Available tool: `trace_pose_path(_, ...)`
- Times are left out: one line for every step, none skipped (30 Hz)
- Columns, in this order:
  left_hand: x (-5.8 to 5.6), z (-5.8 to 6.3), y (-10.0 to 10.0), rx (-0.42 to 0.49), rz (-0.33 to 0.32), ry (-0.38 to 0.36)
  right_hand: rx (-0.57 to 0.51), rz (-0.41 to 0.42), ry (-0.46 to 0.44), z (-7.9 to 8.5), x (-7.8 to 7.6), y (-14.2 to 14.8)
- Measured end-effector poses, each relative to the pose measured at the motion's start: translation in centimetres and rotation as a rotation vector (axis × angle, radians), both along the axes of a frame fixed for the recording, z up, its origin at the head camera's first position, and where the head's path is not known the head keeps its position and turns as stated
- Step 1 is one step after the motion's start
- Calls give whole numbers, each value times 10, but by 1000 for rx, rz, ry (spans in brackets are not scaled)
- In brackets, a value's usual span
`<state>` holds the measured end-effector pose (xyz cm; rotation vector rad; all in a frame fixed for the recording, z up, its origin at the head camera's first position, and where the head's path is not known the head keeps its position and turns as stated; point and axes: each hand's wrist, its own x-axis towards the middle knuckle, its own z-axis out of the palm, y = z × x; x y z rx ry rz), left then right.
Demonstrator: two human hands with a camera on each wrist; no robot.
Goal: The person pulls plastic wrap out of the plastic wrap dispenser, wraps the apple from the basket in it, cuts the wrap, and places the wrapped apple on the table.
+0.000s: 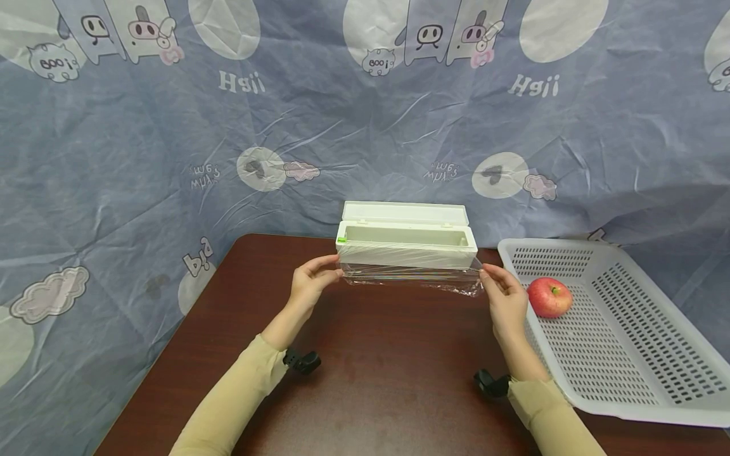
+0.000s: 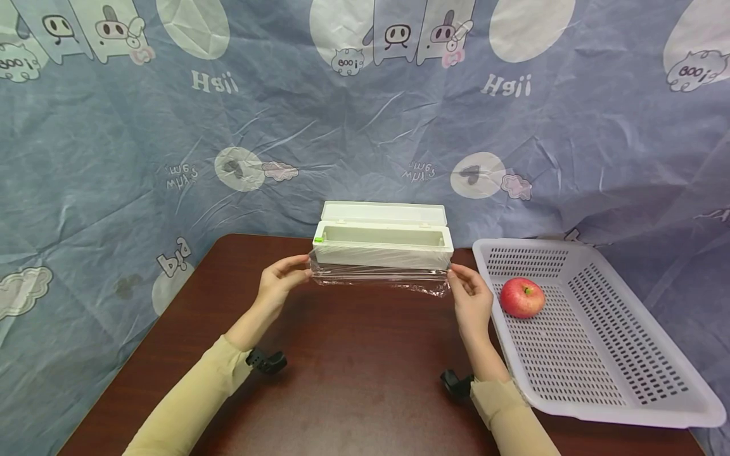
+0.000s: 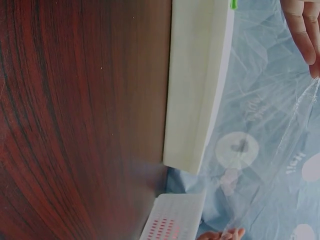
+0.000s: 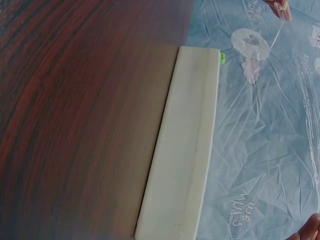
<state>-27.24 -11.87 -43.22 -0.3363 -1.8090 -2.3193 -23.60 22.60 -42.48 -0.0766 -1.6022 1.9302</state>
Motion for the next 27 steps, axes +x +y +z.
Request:
trace_pose_path(1,0,0,3,-1,4,-3,2,1,0,1,0)
trace_pose_path(2,0,0,6,-2,5,-1,1,2,1,2,0)
trace_pose_path(4,0,0,7,-2,4,-3,1,5,1,3,0)
trace_pose_path(5,-1,0,10,-4,6,-4,2,8,1,4,-1)
trace_pose_path(6,-1,0,14,-7,7,-2,3,10,1,5,-1)
trace_pose_path(7,-1,0,19,-9,8,-1,3,12,1,6,-1)
trace_pose_path(8,-2,0,25,-11,10,-1,4,14,1,7,-1)
trace_pose_path(8,-2,0,28,-12,14,3,1,14,1,8,-1)
trace_pose_path(9,-2,0,30,-13,18,2,2,15,1,9,-1)
trace_pose_path(10,-1,0,31,-15,22,3,2,17,1,10,-1)
trace_pose_path(11,-1,0,32,-15,24,3,2,20,2,11,-1)
trace_pose_path(12,0,0,32,-13,25,0,1,24,2,12,-1)
trace_pose_path(13,0,0,32,-12,26,-6,3,31,2,13,-1)
trace_pose_path(14,1,-1,31,-10,27,-8,5,38,2,14,-1)
trace_pose_path(15,1,-1,30,-8,27,-13,9,47,3,15,-1)
trace_pose_path(17,1,-2,28,-6,28,-13,12,56,3,16,-1)
trace_pose_path(18,2,-2,29,-5,31,-11,15,63,3,17,-1)
trace_pose_path(19,2,-3,28,-5,33,-10,18,70,4,19,-1)
trace_pose_path(20,2,-4,29,-7,34,-10,24,76,4,20,-1)
trace_pose_path(21,3,-4,31,-8,35,-7,28,82,5,21,-2)
trace_pose_path(22,3,-5,30,-10,36,-5,30,89,6,22,-2)
trace_pose_path(23,3,-6,30,-14,39,-3,32,94,6,24,-2)
trace_pose_path(24,4,-6,33,-20,42,0,35,99,7,25,-2)
trace_pose_path(26,4,-7,34,-23,41,-3,40,106,8,26,-3)
trace_pose_path(27,4,-7,38,-27,43,-4,43,113,8,27,-3)
trace_pose_path(28,5,-8,37,-30,46,-5,46,122,9,28,-4)
trace_pose_path(29,5,-8,39,-32,49,-5,48,129,9,29,-4)
